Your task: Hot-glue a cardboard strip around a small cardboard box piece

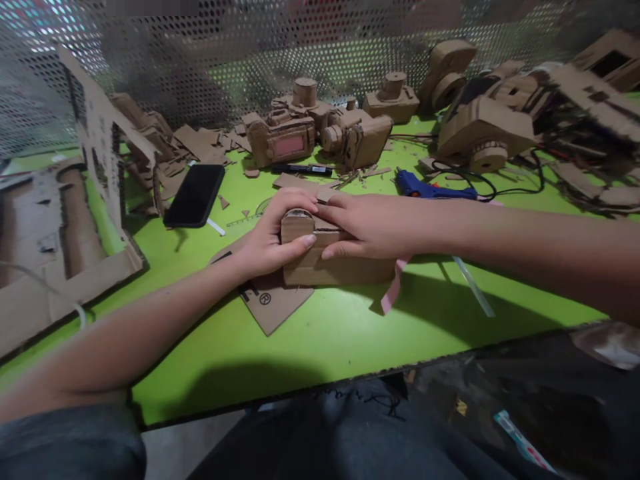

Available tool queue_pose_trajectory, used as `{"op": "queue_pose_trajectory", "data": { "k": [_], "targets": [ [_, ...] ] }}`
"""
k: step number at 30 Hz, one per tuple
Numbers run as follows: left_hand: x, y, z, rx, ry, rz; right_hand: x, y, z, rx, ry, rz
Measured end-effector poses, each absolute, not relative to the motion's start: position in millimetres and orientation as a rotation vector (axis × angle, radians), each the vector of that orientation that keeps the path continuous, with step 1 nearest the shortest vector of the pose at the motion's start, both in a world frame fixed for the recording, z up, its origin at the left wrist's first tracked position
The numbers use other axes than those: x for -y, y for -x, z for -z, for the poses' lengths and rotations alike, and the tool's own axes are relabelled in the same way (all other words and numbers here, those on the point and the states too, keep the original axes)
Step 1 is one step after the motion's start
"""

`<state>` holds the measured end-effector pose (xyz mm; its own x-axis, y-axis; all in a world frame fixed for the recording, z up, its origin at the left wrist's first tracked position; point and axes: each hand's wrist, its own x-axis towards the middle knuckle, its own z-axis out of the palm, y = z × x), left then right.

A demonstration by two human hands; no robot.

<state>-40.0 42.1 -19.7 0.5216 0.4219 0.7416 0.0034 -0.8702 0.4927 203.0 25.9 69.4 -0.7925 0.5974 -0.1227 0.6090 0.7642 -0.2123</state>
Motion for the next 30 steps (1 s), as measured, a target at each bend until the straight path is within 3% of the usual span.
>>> {"op": "queue_pose_trajectory", "data": {
  "k": [12,30],
  "targets": [
    [-35.4,39.5,17.1,-0.396,-2.323,-1.277,-20.5,-194.5,-74.7,-2.801,-1.007,0.205],
    [-34.0,37.1,1.7,-0.334,-2.336,-1.258,-6.9,-193.5,-80.7,-2.796,-1.1,0.245]
  ]
}}
